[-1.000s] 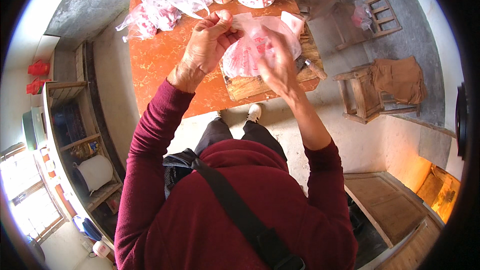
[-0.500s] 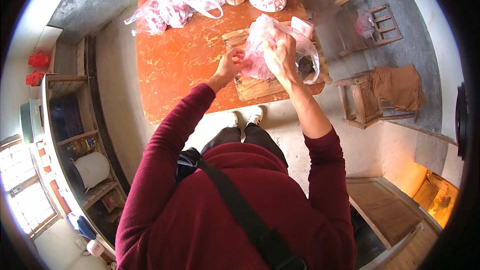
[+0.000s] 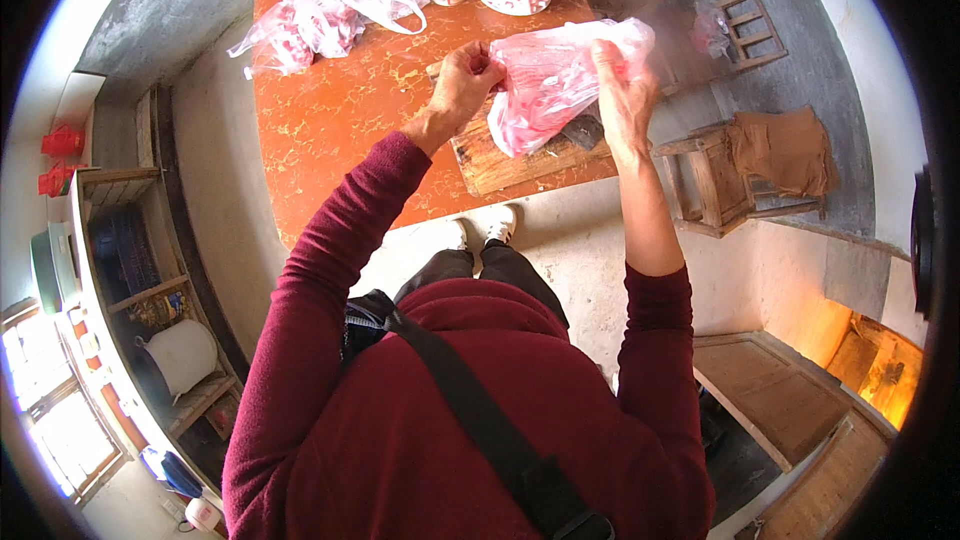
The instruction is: The person uses a large cleaver to chop raw meat into smaller pieces on a wooden cutting board. They periodically gather the chopped meat and place it into plastic bags, then continue cutting more meat from a larger pile.
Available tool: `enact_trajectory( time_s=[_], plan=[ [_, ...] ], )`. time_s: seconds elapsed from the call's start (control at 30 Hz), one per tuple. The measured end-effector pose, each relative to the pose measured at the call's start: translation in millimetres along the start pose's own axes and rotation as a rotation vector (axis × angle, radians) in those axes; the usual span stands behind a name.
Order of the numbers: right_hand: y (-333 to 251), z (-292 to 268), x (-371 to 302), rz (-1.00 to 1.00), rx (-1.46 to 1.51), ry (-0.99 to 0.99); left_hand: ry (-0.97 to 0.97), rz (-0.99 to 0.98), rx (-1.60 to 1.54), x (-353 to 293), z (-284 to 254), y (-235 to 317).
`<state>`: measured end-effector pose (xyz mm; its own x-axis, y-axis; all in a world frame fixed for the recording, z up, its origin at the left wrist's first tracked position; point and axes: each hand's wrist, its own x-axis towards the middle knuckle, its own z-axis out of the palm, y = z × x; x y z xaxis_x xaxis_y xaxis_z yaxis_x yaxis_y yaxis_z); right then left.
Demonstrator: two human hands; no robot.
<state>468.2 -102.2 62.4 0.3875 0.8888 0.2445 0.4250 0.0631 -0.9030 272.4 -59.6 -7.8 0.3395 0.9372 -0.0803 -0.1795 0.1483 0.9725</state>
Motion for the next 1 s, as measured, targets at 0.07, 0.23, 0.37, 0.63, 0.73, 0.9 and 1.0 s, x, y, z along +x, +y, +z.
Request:
enact_trajectory(
  time_s=[0.07, 0.23, 0.37, 0.63, 0.73, 0.9, 1.0],
  plan=[
    [10.4, 7.8, -8.2, 0.094, 0.271, -0.151, -0.009, 0.02, -0.061, 8.0, 6.7, 5.0],
    [47.8, 42.4, -17.9, -0.168, 0.248, -0.314, -0.045, 0.069, 0.035, 26.0, 18.4, 24.4],
    [68.5, 55.2, -17.4, 0.017, 0.292, -0.214, -0.016, 0.159, -0.103, 21.8, 14.8, 23.5],
    [10.3, 49.1, -11.8, -0.026, 0.387, -0.259, -0.148, 0.234, -0.303, -5.9, 12.9, 68.4],
    [-8.8, 44.9, -13.5, -0.076, 0.383, -0.17, -0.131, 0.204, -0.35, -2.8, 9.2, 81.7],
    [-19.8, 47.6, -14.4, 0.042, 0.527, -0.181, -0.198, 0.269, -0.419, -6.4, -1.5, 99.6],
    [-16.9, 48.3, -10.0, -0.221, 0.243, -0.074, -0.195, 0.277, -0.439, -13.7, -4.3, 109.5]
  ],
)
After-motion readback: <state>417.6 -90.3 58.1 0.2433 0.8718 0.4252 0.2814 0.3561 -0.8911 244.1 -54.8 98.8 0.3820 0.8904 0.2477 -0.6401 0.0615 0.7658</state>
